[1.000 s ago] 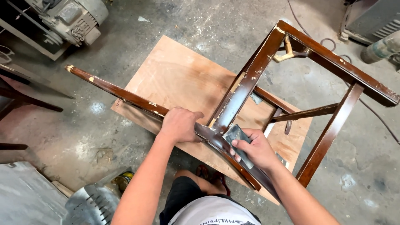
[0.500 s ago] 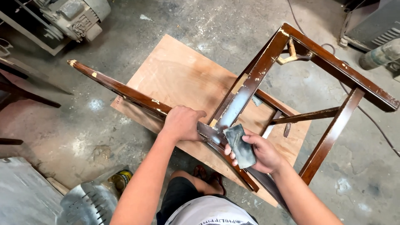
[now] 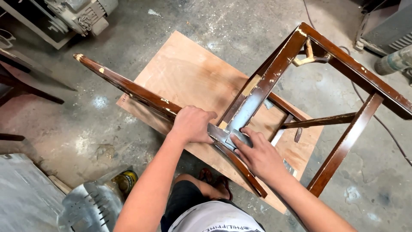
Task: Sanding a wooden chair frame with a sanding block
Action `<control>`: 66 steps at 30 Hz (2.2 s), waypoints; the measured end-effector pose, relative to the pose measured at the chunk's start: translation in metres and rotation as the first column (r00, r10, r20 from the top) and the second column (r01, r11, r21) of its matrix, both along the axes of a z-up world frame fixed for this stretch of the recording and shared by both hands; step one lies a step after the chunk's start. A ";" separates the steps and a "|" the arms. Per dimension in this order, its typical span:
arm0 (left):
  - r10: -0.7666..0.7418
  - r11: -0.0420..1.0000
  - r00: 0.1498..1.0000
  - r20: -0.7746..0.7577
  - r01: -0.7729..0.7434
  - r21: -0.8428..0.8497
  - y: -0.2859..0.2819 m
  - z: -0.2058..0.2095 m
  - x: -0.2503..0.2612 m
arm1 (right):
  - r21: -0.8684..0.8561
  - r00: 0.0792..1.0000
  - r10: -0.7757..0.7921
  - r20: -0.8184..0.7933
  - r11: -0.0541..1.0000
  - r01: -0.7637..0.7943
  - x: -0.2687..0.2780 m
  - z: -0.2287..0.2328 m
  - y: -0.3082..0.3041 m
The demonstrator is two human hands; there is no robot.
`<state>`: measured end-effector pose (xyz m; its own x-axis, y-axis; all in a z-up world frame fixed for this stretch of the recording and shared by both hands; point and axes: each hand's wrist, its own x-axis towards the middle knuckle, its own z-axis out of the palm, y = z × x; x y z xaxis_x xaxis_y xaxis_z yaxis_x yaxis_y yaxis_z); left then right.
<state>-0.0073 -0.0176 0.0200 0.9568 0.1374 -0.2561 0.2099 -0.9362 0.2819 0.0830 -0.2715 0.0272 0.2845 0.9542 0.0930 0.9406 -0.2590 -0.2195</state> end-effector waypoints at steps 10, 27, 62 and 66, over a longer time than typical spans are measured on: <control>-0.005 1.000 1.000 -0.001 0.005 -0.002 0.001 0.007 0.000 | 0.182 0.985 0.076 0.157 0.978 -0.105 -0.003 -0.011 0.016; 0.004 1.000 0.999 0.039 -0.003 -0.031 -0.001 0.003 -0.001 | 0.154 0.975 0.104 0.198 0.979 -0.135 -0.005 -0.006 0.026; -0.010 1.000 0.998 0.063 0.011 -0.007 -0.001 0.001 -0.003 | 0.117 0.989 0.055 0.141 0.990 -0.072 -0.011 -0.005 0.021; -0.012 1.000 0.998 0.059 0.014 -0.027 -0.002 0.006 -0.005 | 0.138 0.985 0.059 0.163 0.987 -0.082 -0.014 -0.002 0.031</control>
<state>-0.0120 -0.0196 0.0264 0.9721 0.1183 -0.2024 0.1796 -0.9306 0.3190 0.0686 -0.2401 0.0248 0.1878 0.9448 0.2684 0.9811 -0.1674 -0.0972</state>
